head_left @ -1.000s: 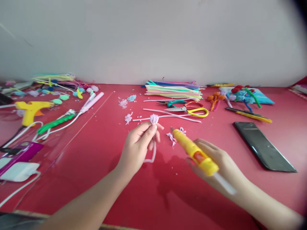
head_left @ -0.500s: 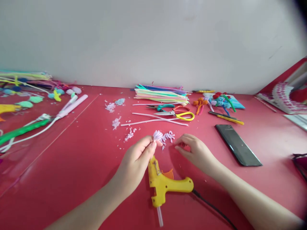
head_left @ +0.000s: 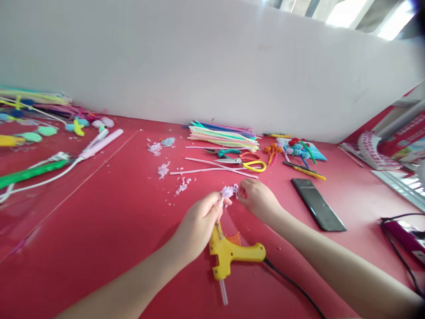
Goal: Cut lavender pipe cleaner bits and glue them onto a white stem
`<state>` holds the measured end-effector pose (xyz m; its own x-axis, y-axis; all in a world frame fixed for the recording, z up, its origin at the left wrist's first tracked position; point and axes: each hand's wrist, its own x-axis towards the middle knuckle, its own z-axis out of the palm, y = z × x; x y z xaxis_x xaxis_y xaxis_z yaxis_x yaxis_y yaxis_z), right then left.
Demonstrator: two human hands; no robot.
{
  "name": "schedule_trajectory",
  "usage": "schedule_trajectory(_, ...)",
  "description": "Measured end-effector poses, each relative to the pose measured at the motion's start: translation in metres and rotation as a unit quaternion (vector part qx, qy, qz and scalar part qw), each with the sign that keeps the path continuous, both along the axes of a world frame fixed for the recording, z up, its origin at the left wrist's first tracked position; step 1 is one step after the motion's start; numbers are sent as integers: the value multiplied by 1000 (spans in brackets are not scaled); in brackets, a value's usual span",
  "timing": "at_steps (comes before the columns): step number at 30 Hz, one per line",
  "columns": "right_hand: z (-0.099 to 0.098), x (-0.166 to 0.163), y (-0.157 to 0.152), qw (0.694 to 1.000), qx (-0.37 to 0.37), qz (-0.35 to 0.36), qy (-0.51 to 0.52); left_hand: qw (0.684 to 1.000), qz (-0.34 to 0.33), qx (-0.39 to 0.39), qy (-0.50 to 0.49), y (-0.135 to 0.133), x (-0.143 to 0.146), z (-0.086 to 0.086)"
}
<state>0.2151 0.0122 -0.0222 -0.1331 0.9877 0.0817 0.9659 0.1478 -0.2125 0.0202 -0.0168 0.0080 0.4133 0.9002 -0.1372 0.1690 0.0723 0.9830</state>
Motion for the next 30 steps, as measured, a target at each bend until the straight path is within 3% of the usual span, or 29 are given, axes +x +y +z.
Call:
schedule_trajectory(8,-2,5,-5,1000,13,-18,-11,991,-33,-89,-94,1,1,-3)
schedule_trajectory(21,-4,11,-17,999,17,34,37,977,-36,-179,-111,1,1,-2)
schedule_trajectory(24,3,7,-24,989,30,49,135,964,-46,-225,-136,0,1,-2)
schedule_trajectory(30,18,-4,-43,937,90,79,328,942,-44,-285,-171,-3,4,0)
